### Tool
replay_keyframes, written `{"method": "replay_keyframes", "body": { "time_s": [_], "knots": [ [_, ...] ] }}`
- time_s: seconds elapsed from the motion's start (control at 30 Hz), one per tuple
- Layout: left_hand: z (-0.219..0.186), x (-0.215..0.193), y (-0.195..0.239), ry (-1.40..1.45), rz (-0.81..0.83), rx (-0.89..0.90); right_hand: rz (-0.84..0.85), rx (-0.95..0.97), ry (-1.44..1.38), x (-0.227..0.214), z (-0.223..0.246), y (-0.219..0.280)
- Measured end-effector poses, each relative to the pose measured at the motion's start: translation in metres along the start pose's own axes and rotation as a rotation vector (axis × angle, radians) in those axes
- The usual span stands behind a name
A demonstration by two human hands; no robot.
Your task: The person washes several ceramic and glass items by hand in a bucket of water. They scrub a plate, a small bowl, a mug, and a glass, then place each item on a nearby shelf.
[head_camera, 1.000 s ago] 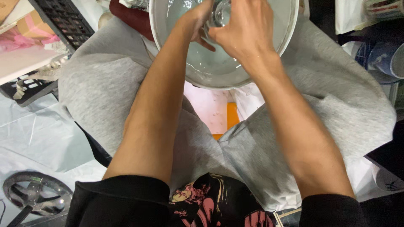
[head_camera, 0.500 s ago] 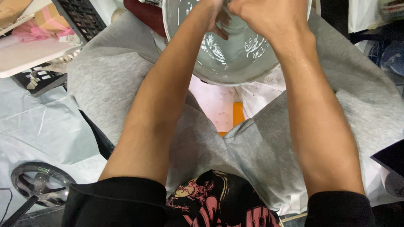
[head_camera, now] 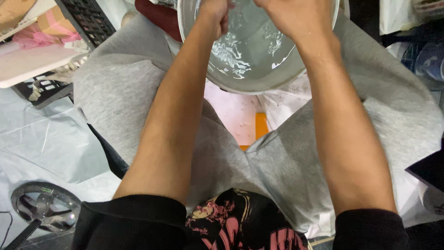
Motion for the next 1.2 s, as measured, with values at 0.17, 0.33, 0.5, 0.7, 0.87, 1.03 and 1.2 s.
{"method": "replay_keyframes", "body": {
  "time_s": [0.17, 0.33, 0.5, 0.7, 0.87, 1.03, 1.2],
  "knots": [
    [-0.014, -0.032, 0.025, -0.14, -0.322, 0.062, 0.117, 0.182, -0.26, 0.042, -0.057, -0.004],
    [-0.045, -0.01, 0.051, -0.47, -0.267, 0.231, 0.469, 0.546, -0.512, 0.108, -0.099, 0.02],
    [-0.039, 0.012, 0.078, -0.804, -0.267, -0.028, 0.668, 0.564, -0.212, 0.13, -0.096, 0.03],
    [-0.028, 0.024, 0.062, -0.941, -0.22, 0.003, 0.876, 0.608, -0.048, 0.175, -0.095, 0.042],
    [0.026, 0.023, 0.023, -0.631, -0.061, -0.14, 0.861, 0.577, -0.036, 0.194, -0.09, 0.036],
    [0.041, 0.007, -0.028, -0.928, -0.127, -0.085, 0.771, 0.705, -0.297, 0.205, -0.085, 0.029],
    [0.053, -0.022, -0.026, -0.556, -0.357, -0.099, 0.805, 0.737, -0.36, 0.205, -0.085, 0.031]
  ]
}}
Point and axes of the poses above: each hand's wrist, its own y-axis away from the middle knuckle, its own x-axis out of the palm, z = x × y, the point moved 10 cm from there along -y, towards the middle knuckle, and after that the axes turned 9 degrees about z, right-handed, at the moved point
